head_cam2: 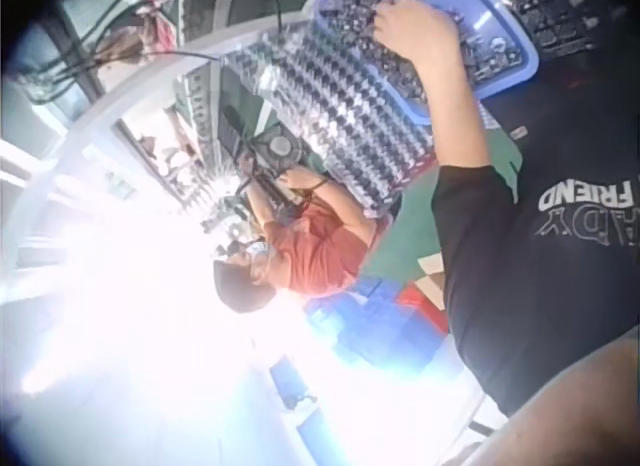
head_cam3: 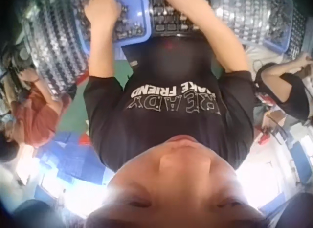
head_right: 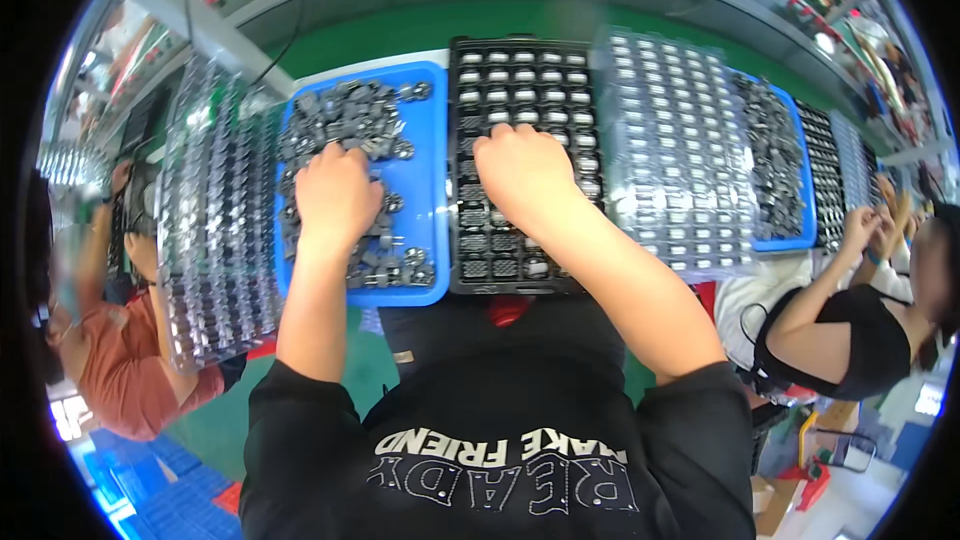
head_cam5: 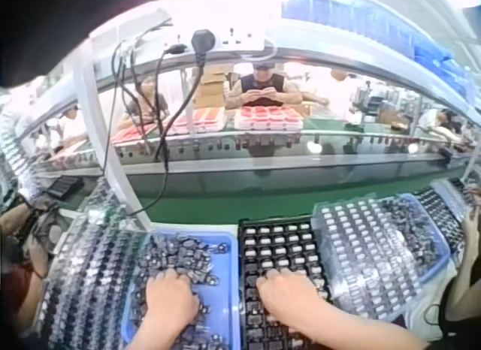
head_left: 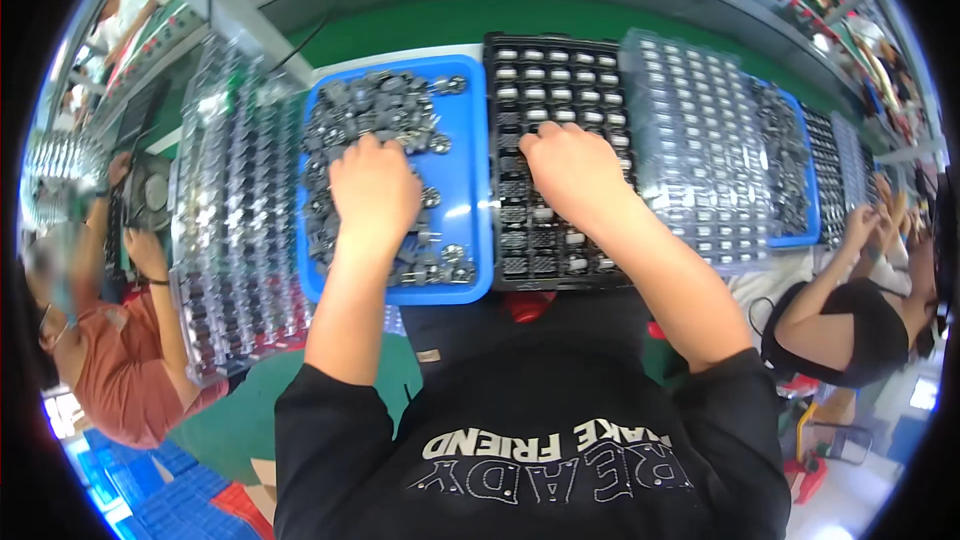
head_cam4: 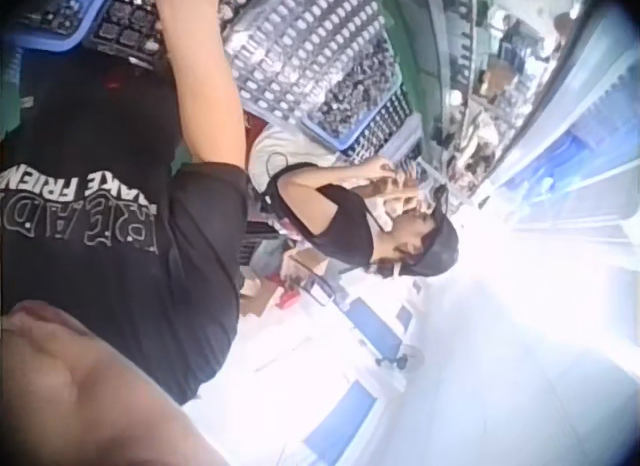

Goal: Inspect and sort small electronic components from a bulk bin into specialized trays.

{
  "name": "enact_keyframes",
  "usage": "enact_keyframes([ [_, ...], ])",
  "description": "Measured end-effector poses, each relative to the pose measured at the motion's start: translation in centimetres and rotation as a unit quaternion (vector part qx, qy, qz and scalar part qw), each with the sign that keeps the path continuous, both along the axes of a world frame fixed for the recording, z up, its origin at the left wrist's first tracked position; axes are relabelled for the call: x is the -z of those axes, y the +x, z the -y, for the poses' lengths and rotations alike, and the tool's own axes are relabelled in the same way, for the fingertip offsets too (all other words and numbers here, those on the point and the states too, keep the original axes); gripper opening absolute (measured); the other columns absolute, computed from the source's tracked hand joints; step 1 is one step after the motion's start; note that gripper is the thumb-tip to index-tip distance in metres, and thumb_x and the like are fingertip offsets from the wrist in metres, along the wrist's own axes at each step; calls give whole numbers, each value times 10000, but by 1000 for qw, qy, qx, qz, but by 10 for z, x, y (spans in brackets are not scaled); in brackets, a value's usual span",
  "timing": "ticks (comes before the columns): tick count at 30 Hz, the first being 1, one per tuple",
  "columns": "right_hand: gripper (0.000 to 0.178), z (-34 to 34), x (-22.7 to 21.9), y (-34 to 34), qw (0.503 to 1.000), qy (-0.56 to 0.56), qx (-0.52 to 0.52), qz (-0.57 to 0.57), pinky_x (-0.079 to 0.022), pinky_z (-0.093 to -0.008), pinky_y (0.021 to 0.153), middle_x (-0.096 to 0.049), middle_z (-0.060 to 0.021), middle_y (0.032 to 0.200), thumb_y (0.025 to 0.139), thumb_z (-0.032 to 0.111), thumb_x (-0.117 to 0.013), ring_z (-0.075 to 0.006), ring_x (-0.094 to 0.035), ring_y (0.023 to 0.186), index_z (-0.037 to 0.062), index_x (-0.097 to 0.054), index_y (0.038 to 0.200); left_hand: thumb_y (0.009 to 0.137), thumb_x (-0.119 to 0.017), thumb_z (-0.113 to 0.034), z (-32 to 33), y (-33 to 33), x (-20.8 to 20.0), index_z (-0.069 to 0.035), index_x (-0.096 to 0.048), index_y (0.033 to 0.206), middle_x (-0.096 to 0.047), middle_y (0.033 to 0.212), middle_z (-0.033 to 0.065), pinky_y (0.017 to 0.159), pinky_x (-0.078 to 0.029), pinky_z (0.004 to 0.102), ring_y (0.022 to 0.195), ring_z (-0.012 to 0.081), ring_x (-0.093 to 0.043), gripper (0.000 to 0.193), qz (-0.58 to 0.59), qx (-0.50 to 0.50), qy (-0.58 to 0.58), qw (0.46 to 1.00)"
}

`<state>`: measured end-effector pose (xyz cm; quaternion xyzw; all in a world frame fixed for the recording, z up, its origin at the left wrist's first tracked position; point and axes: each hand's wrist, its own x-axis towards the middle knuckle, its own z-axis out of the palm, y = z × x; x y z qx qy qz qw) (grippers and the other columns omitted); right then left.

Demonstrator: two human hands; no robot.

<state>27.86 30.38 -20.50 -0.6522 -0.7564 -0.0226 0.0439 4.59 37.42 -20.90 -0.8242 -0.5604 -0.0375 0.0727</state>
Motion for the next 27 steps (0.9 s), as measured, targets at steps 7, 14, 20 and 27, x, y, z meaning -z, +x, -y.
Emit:
enact_keyframes([
  [7,304,0,-32,140,924,63,311,-215,-573,-400,788,-755,-185,915,855,266,-787,-304,-741,873,22,-715,1021,756,-747,-143,-1,-7,3,-77,-696,947,-690,969,111,835,-523,458,912,321,-691,209,103,-3,-32,994],
  [14,407,-33,-12,185,922,89,324,-192,-557,-460,849,-747,-181,956,765,395,-838,-369,-713,950,64,-698,958,839,-633,-61,8,-13,-2,-84,-714,1066,-682,1028,144,838,-521,464,965,362,-674,243,177,67,-11,982],
  [20,363,-34,-12,171,917,61,333,-212,-552,-456,835,-744,-151,977,778,387,-801,-354,-708,956,82,-682,933,846,-535,78,44,-32,-15,-17,-730,1050,-621,996,95,699,-495,282,770,174,-598,297,434,25,-76,897],
  [27,325,-49,10,214,950,70,262,-156,-569,-444,827,-748,-171,871,801,337,-747,-326,-731,857,48,-729,949,876,-483,103,50,-21,-4,-7,-682,1163,-722,1054,75,732,-539,250,794,92,-647,366,639,-8,-202,742],
])
